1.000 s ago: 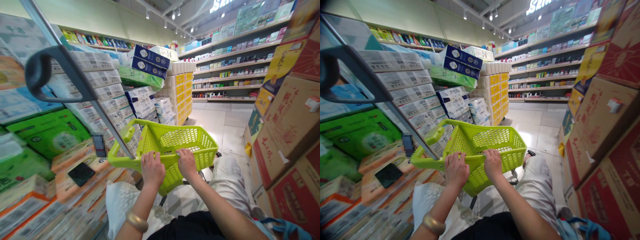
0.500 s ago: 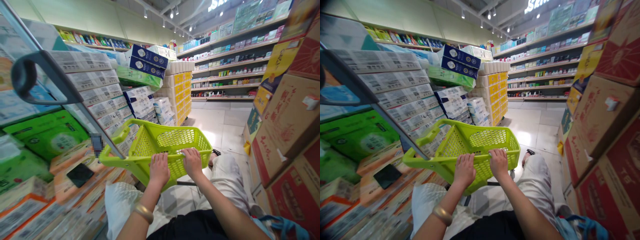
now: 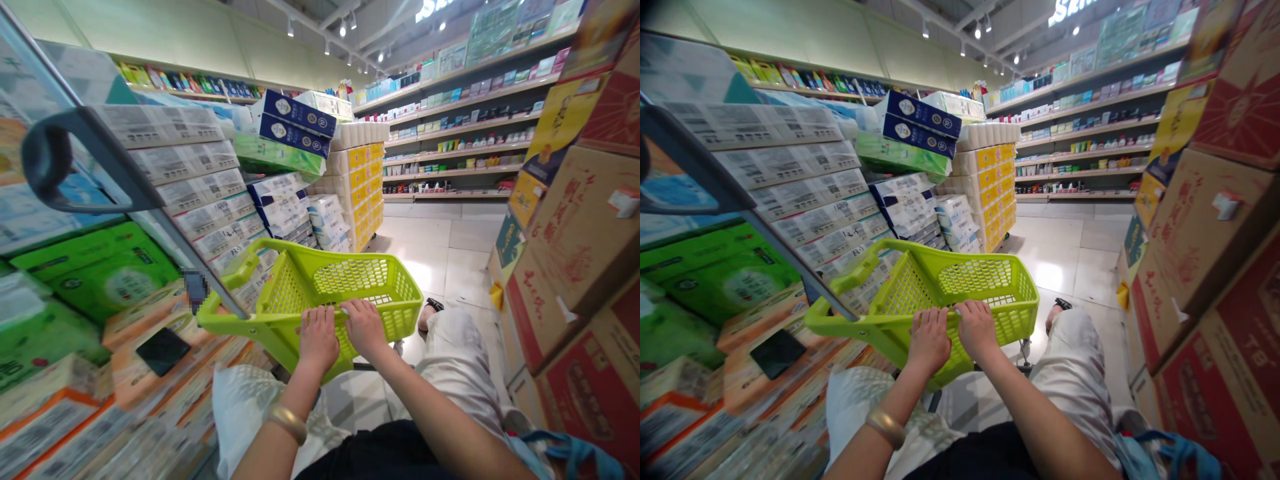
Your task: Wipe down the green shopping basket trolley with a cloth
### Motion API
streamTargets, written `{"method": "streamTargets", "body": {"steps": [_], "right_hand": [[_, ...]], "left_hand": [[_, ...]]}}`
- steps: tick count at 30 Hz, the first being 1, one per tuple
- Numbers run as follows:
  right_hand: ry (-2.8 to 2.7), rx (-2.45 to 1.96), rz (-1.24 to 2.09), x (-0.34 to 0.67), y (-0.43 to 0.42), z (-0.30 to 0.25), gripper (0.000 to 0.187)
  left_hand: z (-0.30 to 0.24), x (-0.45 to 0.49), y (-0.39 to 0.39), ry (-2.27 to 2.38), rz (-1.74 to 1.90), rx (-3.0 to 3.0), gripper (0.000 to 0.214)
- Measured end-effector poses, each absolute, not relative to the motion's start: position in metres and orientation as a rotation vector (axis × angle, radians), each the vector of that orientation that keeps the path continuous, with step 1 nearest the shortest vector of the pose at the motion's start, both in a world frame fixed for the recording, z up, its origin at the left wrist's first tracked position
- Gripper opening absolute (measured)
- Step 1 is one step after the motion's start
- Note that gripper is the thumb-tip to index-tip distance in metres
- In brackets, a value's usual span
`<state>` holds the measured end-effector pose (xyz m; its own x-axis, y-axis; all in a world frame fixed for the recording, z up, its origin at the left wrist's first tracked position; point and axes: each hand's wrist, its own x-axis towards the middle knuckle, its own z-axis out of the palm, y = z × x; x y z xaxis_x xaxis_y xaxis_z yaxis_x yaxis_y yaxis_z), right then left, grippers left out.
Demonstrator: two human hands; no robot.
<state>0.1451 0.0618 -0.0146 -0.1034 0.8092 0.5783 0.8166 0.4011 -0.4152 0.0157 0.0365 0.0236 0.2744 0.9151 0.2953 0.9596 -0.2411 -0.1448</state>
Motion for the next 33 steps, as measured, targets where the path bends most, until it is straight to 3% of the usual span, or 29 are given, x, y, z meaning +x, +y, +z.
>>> {"method": "streamTargets", "body": {"steps": [6,16,26,33], "right_hand": [[-1.744,-1.515,-0.096,0.18,0.063,-0.026,0.034],[-1.845,-1.407,0.023,0.126,0.061,-0.009,0.031],[-1.675,-1.541,-0.106,0.192,0.067,-0.032,0.034],[-1.735,-1.479,0.019,0.144,0.064,-0.015,0.033]], "left_hand": [[0.023,0.018,0.036,-1.714,-0.23,-2.242,0.05],[0.019,0.02,0.038,-1.712,-0.264,-2.213,0.039],[0.021,0.022,0.038,-1.727,-0.25,-2.217,0.046],[0.017,0.024,0.039,-1.746,-0.264,-2.187,0.042]]}}
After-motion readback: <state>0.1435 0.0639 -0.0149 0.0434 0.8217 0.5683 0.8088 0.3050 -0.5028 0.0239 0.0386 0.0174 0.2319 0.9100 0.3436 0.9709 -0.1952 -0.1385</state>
